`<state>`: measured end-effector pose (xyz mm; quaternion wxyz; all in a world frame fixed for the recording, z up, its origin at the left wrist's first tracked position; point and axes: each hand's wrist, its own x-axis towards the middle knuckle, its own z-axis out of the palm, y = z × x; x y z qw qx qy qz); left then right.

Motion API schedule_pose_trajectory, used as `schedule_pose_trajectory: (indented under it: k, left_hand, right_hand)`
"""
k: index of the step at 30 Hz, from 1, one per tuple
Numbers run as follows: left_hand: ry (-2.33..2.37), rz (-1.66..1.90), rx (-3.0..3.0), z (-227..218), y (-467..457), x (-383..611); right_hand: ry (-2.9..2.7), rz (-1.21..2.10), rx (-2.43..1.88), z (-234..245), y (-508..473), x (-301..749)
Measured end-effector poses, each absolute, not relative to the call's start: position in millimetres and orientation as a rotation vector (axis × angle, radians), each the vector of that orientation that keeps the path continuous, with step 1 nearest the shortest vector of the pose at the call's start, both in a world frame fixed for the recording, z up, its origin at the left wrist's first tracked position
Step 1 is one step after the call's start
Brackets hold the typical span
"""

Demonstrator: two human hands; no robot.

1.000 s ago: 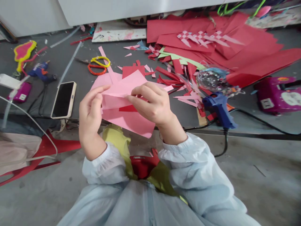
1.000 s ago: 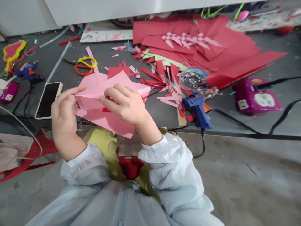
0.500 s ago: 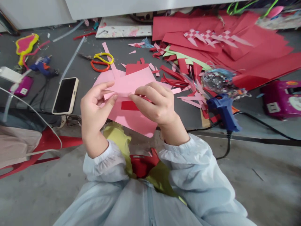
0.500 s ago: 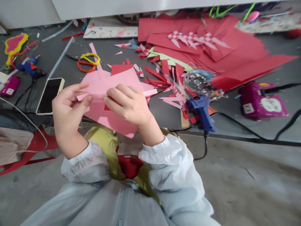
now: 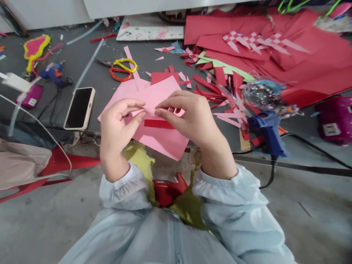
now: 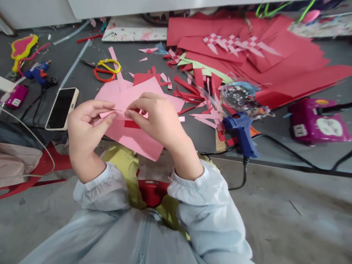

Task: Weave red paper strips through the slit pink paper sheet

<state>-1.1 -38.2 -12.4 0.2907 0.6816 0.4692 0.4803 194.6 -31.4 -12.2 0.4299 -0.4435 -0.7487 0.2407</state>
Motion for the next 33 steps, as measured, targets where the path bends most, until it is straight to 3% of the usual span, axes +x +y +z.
schedule_pose_trajectory:
  k: [7,33]
  left_hand:
    - [1.27,1.228,1.788,-8.9,-38.8,2.0]
    - [1.311,1.201,1.84,-11.4,-36.2,1.8]
  right_hand:
    - [-1.829,0.833,-1.073,-11.0,-29.5,195.7]
    - [-1.824,0.771,-0.908,-25.1,-24.8,180.0]
